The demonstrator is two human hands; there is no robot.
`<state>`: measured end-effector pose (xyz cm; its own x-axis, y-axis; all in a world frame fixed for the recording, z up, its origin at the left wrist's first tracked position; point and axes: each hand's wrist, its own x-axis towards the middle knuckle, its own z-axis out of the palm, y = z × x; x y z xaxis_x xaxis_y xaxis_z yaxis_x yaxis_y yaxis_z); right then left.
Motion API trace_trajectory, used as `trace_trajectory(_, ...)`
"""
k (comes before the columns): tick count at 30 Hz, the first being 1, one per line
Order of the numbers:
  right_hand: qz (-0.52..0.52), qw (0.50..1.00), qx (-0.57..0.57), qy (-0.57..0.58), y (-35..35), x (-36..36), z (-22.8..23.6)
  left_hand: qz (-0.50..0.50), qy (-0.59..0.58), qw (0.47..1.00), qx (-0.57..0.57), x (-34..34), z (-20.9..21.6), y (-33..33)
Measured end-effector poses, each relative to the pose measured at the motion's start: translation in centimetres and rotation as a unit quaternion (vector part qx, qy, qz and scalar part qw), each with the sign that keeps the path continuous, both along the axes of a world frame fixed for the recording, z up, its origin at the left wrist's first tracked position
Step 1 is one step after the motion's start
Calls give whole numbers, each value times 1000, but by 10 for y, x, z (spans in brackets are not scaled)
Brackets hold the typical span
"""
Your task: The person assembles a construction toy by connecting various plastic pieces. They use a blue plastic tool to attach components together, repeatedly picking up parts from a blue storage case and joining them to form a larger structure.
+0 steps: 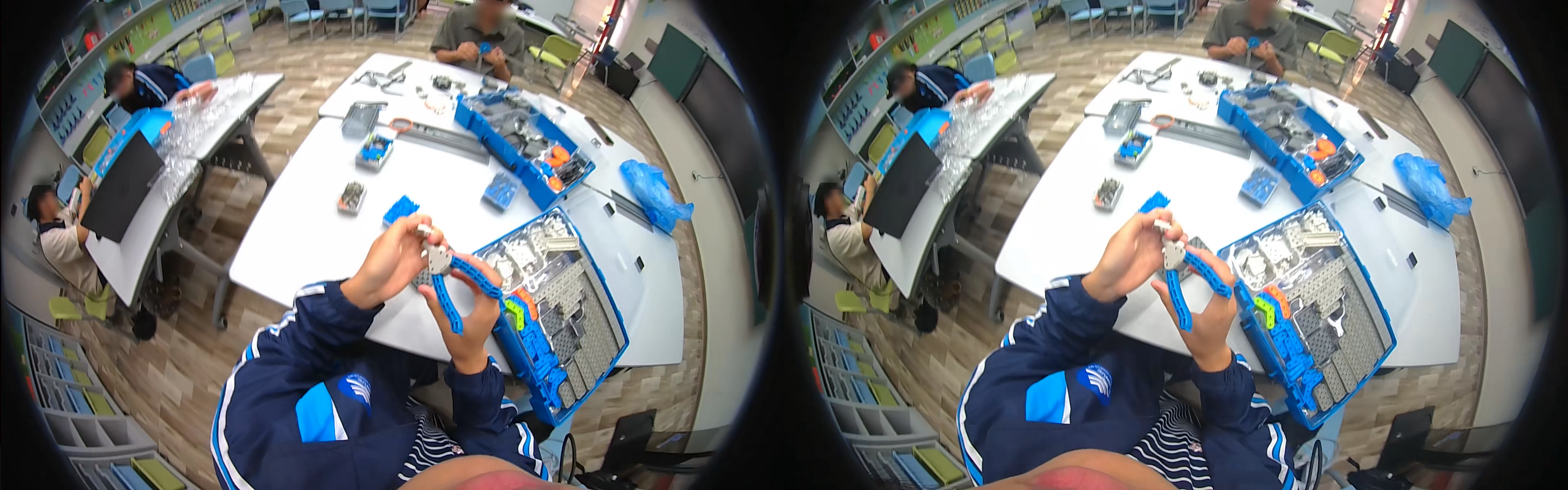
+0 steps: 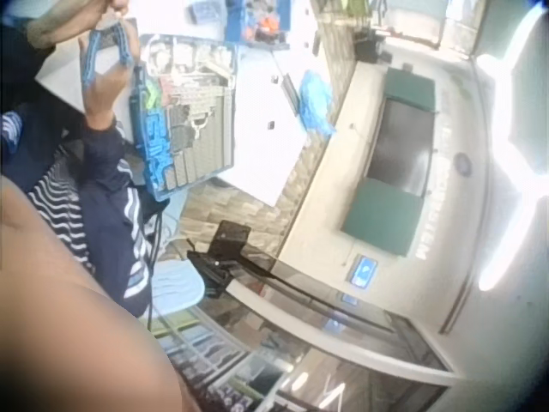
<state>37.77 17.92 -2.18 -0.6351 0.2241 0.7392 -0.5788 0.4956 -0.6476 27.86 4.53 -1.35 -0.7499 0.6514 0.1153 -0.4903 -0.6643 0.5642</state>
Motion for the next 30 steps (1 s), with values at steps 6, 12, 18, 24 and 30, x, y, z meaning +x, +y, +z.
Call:
trace_trajectory(6,38,997,-63,-25,2,4,-3,-1,-65,997,-29,5,-4,-1)
trace_trajectory(12,11,1000,-14,13,2,13,-9,-13,-160,987,22,15,-15,-2)
trace_trajectory(18,5,998,-52,41,1,18,-16,-24,-204,977,62,28,-23,6)
trace_trajectory(24,10,991,-129,31,0,24,-26,35,-61,997,-32,41,-22,14)
trace_trajectory(30,15,981,-190,27,-7,26,-30,70,-9,993,-92,47,-19,14)
